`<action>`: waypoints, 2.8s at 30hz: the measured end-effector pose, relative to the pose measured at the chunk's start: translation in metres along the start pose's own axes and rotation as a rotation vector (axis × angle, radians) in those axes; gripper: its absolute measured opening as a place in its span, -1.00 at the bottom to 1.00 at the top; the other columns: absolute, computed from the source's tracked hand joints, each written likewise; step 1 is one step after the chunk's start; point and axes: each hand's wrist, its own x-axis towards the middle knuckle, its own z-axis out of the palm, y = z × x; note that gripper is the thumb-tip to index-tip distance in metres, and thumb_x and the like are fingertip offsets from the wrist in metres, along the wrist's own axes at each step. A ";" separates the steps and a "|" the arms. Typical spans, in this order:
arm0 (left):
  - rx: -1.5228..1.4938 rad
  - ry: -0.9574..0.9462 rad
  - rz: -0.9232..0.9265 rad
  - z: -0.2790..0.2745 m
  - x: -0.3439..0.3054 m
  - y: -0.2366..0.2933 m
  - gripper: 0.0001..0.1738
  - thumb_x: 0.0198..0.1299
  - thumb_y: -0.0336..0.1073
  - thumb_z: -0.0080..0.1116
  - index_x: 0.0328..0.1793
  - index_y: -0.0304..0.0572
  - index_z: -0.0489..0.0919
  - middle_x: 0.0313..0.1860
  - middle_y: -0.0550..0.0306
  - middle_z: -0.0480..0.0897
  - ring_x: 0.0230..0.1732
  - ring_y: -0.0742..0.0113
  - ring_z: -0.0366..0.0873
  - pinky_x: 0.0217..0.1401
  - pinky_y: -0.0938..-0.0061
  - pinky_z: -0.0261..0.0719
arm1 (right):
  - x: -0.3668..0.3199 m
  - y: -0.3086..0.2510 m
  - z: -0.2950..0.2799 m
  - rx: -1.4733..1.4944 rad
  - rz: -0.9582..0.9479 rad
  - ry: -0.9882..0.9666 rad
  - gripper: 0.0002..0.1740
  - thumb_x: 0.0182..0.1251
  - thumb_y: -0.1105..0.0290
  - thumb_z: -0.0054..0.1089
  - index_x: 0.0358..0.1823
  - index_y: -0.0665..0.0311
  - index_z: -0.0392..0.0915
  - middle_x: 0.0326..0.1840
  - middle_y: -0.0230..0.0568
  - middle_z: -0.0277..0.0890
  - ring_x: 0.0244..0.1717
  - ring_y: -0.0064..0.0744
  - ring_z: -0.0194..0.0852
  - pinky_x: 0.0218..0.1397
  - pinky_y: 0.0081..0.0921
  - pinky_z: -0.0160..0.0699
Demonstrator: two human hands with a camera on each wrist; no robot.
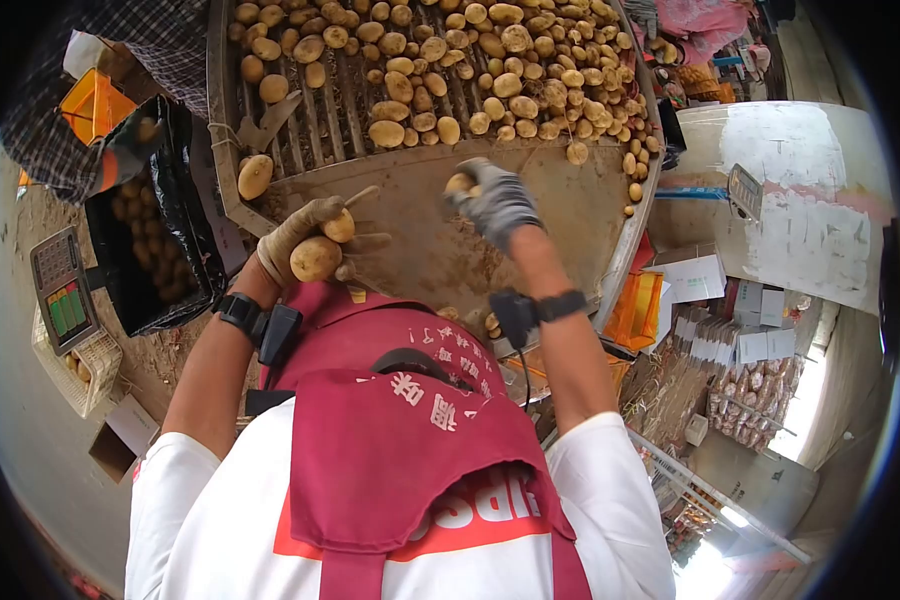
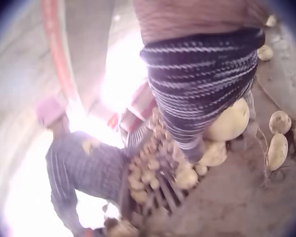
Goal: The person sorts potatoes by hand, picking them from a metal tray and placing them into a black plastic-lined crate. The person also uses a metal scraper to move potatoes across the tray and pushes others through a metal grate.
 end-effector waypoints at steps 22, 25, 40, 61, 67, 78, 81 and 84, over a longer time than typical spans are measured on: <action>0.066 -0.107 -0.001 -0.012 0.008 -0.007 -0.02 0.34 0.14 0.21 0.74 0.01 0.01 0.50 -0.40 0.34 0.44 0.00 0.46 -0.40 0.46 0.54 | -0.134 0.152 0.067 -0.377 0.428 -0.257 -0.25 0.10 -0.05 0.54 0.27 0.18 0.59 0.39 0.17 0.35 0.32 0.15 0.48 0.36 -0.14 0.53; 0.081 -0.132 0.003 -0.017 0.009 -0.006 -0.02 0.34 0.13 0.21 0.73 -0.02 0.01 0.49 -0.39 0.35 0.44 0.00 0.46 -0.37 0.42 0.63 | -0.131 0.161 0.072 -0.222 0.347 -0.289 -0.23 0.07 -0.02 0.56 0.26 0.25 0.59 0.44 0.20 0.29 0.29 0.16 0.50 0.37 -0.11 0.52; 0.079 -0.185 -0.110 -0.014 -0.014 -0.018 -0.23 0.44 0.07 0.02 0.66 -0.05 0.15 0.29 -0.14 0.58 0.17 0.00 0.64 -0.12 0.25 0.78 | -0.068 -0.025 0.060 1.224 0.006 -0.543 -0.54 0.48 0.12 0.24 0.28 0.19 0.52 0.06 -0.26 0.56 0.03 -0.41 0.57 -0.08 -0.45 0.72; -0.170 0.806 0.463 -0.212 -0.224 0.059 -0.43 0.41 0.18 0.08 0.28 -0.08 0.42 0.23 -0.01 0.60 0.15 0.12 0.67 0.19 0.09 0.71 | -0.007 -0.316 0.167 0.809 -0.077 -0.966 -0.23 0.48 0.07 0.27 0.56 0.23 0.17 0.44 -0.05 0.30 0.33 -0.14 0.45 0.08 -0.14 0.80; 0.045 0.899 0.672 -0.181 -0.154 0.049 -0.31 0.42 -0.38 0.19 0.64 0.16 0.28 0.32 0.31 0.55 0.29 0.45 0.49 0.49 0.40 0.35 | 0.016 -0.221 0.116 1.075 -0.041 -0.908 -0.51 0.50 0.18 0.26 0.33 0.24 0.44 0.07 -0.29 0.59 -0.09 -0.43 0.63 -0.13 -0.35 0.78; 0.877 0.077 0.472 -0.026 -0.040 0.022 -0.38 0.50 -0.38 -0.08 0.67 -0.04 0.21 0.21 0.18 0.59 -0.06 0.38 0.69 0.04 0.49 0.68 | 0.071 -0.080 0.037 0.249 -0.052 -0.031 -0.54 0.42 0.25 0.24 0.29 0.23 0.53 0.19 -0.04 0.58 0.21 -0.13 0.56 0.34 -0.30 0.55; 1.121 0.025 0.332 -0.026 -0.015 0.038 -0.32 0.42 -0.38 -0.04 0.68 0.04 0.19 0.03 0.07 0.65 -0.10 0.38 0.72 -0.01 0.44 0.67 | 0.085 -0.106 0.013 -0.103 -0.142 0.101 -0.42 0.36 0.27 0.28 0.38 0.21 0.45 0.37 0.08 0.44 0.35 0.08 0.45 0.42 -0.17 0.50; 1.282 0.004 0.273 -0.026 -0.003 0.042 -0.29 0.37 -0.39 0.00 0.67 0.06 0.20 -0.06 -0.02 0.68 -0.13 0.35 0.73 -0.02 0.40 0.67 | 0.111 -0.125 0.025 -0.247 -0.290 0.016 -0.32 0.30 0.27 0.34 0.45 0.18 0.39 0.47 0.14 0.32 0.45 0.12 0.34 0.48 -0.12 0.45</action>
